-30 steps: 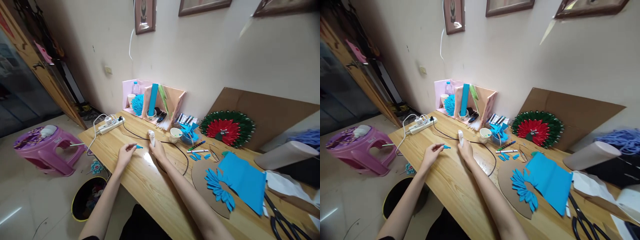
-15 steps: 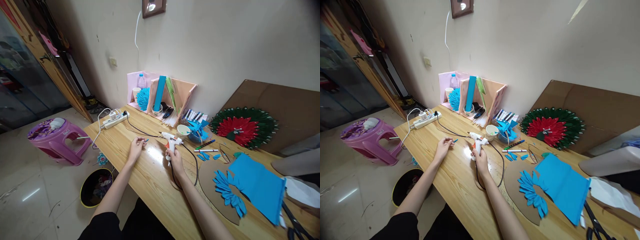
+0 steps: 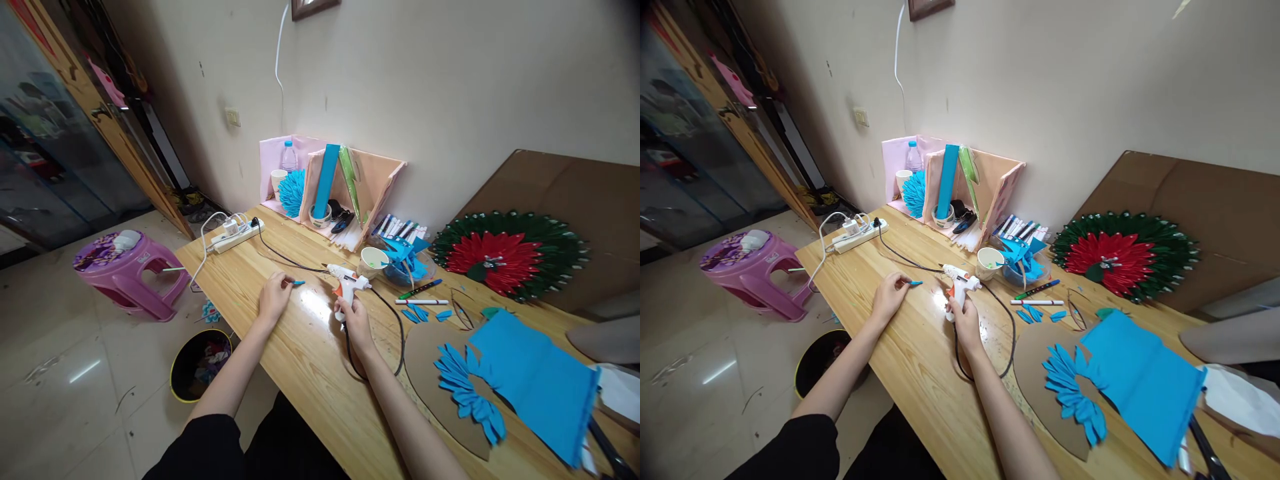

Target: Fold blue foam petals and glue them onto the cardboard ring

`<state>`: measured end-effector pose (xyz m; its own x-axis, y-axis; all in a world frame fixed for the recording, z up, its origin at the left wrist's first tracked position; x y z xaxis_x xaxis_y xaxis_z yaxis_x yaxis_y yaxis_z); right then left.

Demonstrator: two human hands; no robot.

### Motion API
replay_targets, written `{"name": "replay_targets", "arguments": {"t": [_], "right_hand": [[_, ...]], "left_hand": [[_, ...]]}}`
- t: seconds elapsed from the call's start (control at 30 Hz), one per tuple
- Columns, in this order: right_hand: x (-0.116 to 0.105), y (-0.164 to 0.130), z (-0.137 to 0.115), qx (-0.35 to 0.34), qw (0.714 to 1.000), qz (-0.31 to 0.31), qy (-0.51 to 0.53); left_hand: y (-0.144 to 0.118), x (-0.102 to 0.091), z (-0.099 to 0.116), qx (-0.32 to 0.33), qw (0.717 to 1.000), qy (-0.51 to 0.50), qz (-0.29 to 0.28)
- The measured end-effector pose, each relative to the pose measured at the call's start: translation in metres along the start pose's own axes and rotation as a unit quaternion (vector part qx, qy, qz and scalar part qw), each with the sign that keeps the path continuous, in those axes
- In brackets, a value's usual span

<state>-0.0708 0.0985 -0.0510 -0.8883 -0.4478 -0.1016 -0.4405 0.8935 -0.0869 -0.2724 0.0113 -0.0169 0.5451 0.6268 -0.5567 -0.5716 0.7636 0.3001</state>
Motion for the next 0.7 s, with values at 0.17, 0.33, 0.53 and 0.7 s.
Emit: {"name": "replay_targets", "arguments": {"t": [0.17, 0.33, 0.53, 0.7], "right_hand": [[0.001, -0.001, -0.003, -0.007, 1.0, -0.009, 0.008], [0.003, -0.003, -0.007, -0.01, 1.0, -0.025, 0.004], [0.013, -0.008, -0.008, -0.017, 0.997, -0.074, -0.016], [0.024, -0.012, -0.003, -0.03, 0.991, -0.12, -0.049]], "left_hand": [[-0.005, 0.001, -0.007, -0.044, 0.997, -0.07, 0.008], [-0.007, 0.004, -0.017, -0.094, 0.987, -0.125, 0.022], [-0.008, 0.002, -0.022, -0.12, 0.976, -0.173, 0.047], [-0.008, 0.003, -0.028, -0.123, 0.97, -0.2, 0.059]]}}
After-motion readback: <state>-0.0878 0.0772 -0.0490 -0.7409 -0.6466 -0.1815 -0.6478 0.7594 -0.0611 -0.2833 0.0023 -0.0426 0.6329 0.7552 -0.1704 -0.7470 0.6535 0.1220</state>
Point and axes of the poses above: each hand's wrist, its own y-axis towards the middle knuckle, its own x-axis out of the palm, z = x × y, the point moved 8 cm from there along y, towards the middle knuckle, and after that the axes turned 5 degrees about x, right-handed, at the moved point
